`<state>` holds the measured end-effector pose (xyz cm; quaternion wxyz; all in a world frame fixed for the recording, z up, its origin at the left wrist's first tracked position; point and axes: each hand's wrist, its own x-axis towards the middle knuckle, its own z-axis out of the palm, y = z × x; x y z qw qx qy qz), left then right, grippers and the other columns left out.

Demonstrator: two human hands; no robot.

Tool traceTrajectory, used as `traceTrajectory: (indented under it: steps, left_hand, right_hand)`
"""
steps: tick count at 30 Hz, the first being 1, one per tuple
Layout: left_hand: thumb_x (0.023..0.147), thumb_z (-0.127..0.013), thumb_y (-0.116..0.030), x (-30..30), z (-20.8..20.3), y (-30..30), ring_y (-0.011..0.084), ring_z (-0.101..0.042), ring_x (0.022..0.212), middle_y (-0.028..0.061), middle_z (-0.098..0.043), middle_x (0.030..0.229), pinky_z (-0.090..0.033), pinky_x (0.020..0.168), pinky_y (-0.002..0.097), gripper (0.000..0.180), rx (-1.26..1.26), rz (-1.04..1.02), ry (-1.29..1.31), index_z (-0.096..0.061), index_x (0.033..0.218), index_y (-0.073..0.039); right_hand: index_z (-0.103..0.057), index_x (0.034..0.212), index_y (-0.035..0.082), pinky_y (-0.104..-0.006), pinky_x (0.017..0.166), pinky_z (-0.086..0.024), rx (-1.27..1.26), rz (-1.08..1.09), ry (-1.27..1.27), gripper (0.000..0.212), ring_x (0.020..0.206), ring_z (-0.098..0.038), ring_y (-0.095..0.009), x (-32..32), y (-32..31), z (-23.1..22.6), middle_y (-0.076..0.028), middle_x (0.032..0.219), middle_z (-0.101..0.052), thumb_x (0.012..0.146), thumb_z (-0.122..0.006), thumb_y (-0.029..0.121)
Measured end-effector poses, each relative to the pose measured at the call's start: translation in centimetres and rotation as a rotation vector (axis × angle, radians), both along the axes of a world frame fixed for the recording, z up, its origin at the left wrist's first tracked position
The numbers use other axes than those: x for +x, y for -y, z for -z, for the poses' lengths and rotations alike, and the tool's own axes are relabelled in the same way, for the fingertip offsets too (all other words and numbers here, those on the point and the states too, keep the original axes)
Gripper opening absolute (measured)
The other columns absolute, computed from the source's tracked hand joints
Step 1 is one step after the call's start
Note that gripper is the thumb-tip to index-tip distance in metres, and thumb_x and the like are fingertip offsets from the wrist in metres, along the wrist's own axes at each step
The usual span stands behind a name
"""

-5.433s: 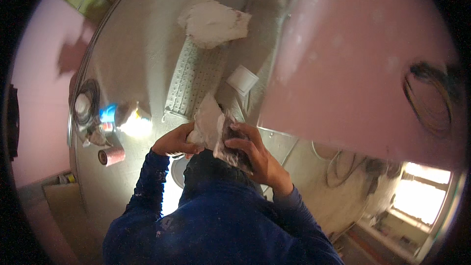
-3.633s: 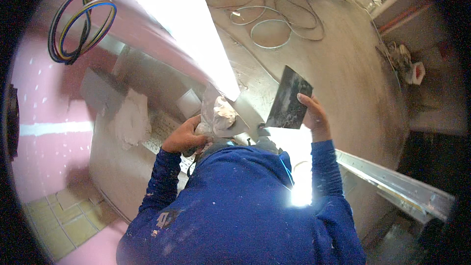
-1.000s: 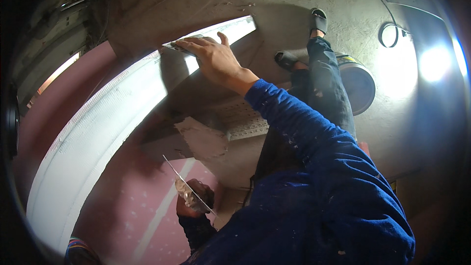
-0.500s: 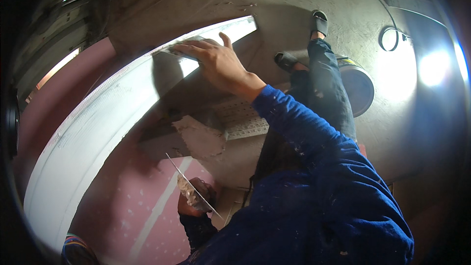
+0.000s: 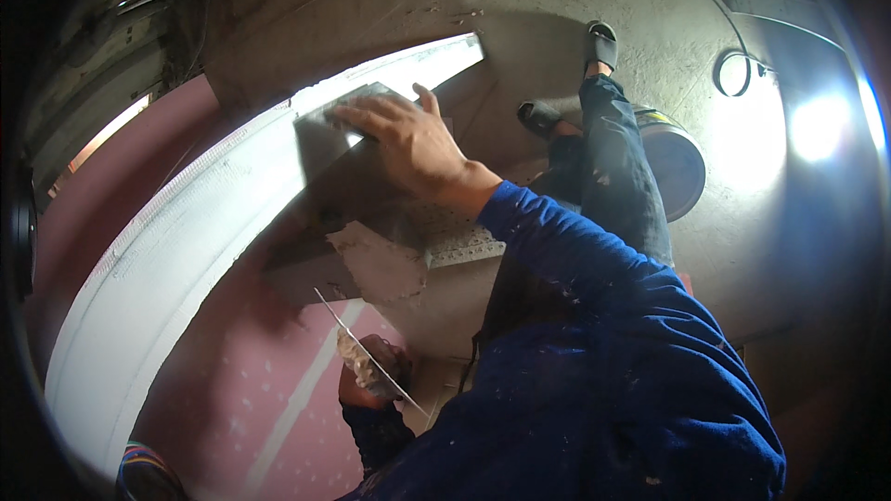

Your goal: The person applies plaster to a wall using a trowel and a hawk. They repeatedly scoop plaster from the hawk and smooth it onto the wall surface, working on different sections of the wall.

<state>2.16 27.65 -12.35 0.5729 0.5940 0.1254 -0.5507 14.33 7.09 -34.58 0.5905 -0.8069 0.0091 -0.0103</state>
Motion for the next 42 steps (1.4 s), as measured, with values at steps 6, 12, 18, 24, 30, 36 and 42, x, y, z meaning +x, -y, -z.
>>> traceTrajectory:
  steps: [6, 12, 18, 24, 30, 36, 42]
  left_hand:
    - [0.072, -0.074, -0.003, -0.2, -1.1, 0.3, 0.0102, -0.057, 0.074, 0.0009, -0.06, 0.082, -0.045, 0.065, 0.0302, 0.023, -0.034, -0.161, -0.098, -0.061, 0.092, -0.005]
    - [0.071, -0.076, -0.004, -2.1, -1.5, 0.5, 0.009, -0.058, 0.078, -0.0007, -0.061, 0.085, -0.046, 0.068, 0.0289, 0.027, 0.112, -0.257, -0.047, -0.061, 0.094, -0.004]
    - [0.07, -0.077, -0.006, -2.5, -1.0, -0.9, 0.0096, -0.059, 0.079, -0.0003, -0.062, 0.087, -0.048, 0.07, 0.0277, 0.03, 0.181, -0.187, -0.035, -0.062, 0.096, -0.003]
    - [0.081, -0.065, -0.017, -3.5, -1.1, 0.6, 0.021, -0.05, 0.053, 0.0096, -0.05, 0.061, -0.039, 0.046, 0.0323, 0.021, 0.34, -0.211, 0.127, -0.053, 0.075, -0.001]
    - [0.067, -0.081, -0.009, -2.7, -1.1, -0.8, 0.0109, -0.062, 0.086, 0.0008, -0.064, 0.092, -0.05, 0.077, 0.0283, 0.04, 0.184, -0.219, -0.067, -0.062, 0.102, -0.004]
    - [0.07, -0.079, -0.008, -1.0, -1.6, -0.7, 0.0094, -0.061, 0.087, 0.0005, -0.063, 0.093, -0.048, 0.076, 0.0271, 0.037, 0.032, -0.197, -0.125, -0.061, 0.103, -0.004]
    - [0.079, -0.068, -0.014, -0.9, -2.1, 1.3, 0.0246, -0.05, 0.05, 0.0114, -0.049, 0.058, -0.042, 0.048, 0.0348, 0.027, 0.115, -0.173, 0.016, -0.048, 0.066, -0.001]
  right_hand:
    - [-0.05, 0.141, 0.018, -0.0652, 0.109, -0.027, 0.071, 0.03, -0.098, 0.057, 0.124, -0.055, -0.031, 3.8, 0.8, 1.4, -0.011, 0.128, -0.063, 0.087, -0.044, 0.002]
    - [-0.053, 0.14, 0.021, -0.0545, 0.105, -0.033, -0.031, -0.077, -0.182, 0.057, 0.122, -0.057, -0.024, 3.7, 0.5, -2.0, -0.005, 0.131, -0.063, 0.087, -0.051, -0.001]
    - [-0.05, 0.142, 0.024, -0.0607, 0.113, -0.025, 0.023, -0.045, -0.026, 0.065, 0.128, -0.053, -0.023, 1.8, 2.0, -4.7, -0.002, 0.135, -0.06, 0.084, -0.052, -0.006]
    - [-0.041, 0.148, 0.028, -0.0609, 0.113, -0.022, -0.06, 0.026, 0.103, 0.077, 0.131, -0.051, -0.024, 3.6, -0.5, -3.1, -0.002, 0.143, -0.053, 0.082, -0.058, -0.006]
    - [-0.045, 0.145, 0.023, -0.0564, 0.112, -0.029, -0.027, -0.058, 0.049, 0.067, 0.13, -0.05, -0.027, -0.2, -0.6, -2.8, -0.006, 0.14, -0.055, 0.084, -0.055, -0.003]
    - [-0.053, 0.137, 0.009, -0.043, 0.104, -0.045, 0.258, 0.071, -0.169, 0.049, 0.122, -0.054, -0.036, 3.4, 0.8, 0.7, -0.02, 0.133, -0.056, 0.089, -0.051, 0.001]
    - [-0.055, 0.129, -0.004, -0.0433, 0.094, -0.051, -0.242, -0.334, 0.002, 0.043, 0.106, -0.059, -0.039, 5.1, -0.1, -0.2, -0.029, 0.124, -0.056, 0.088, -0.053, 0.007]
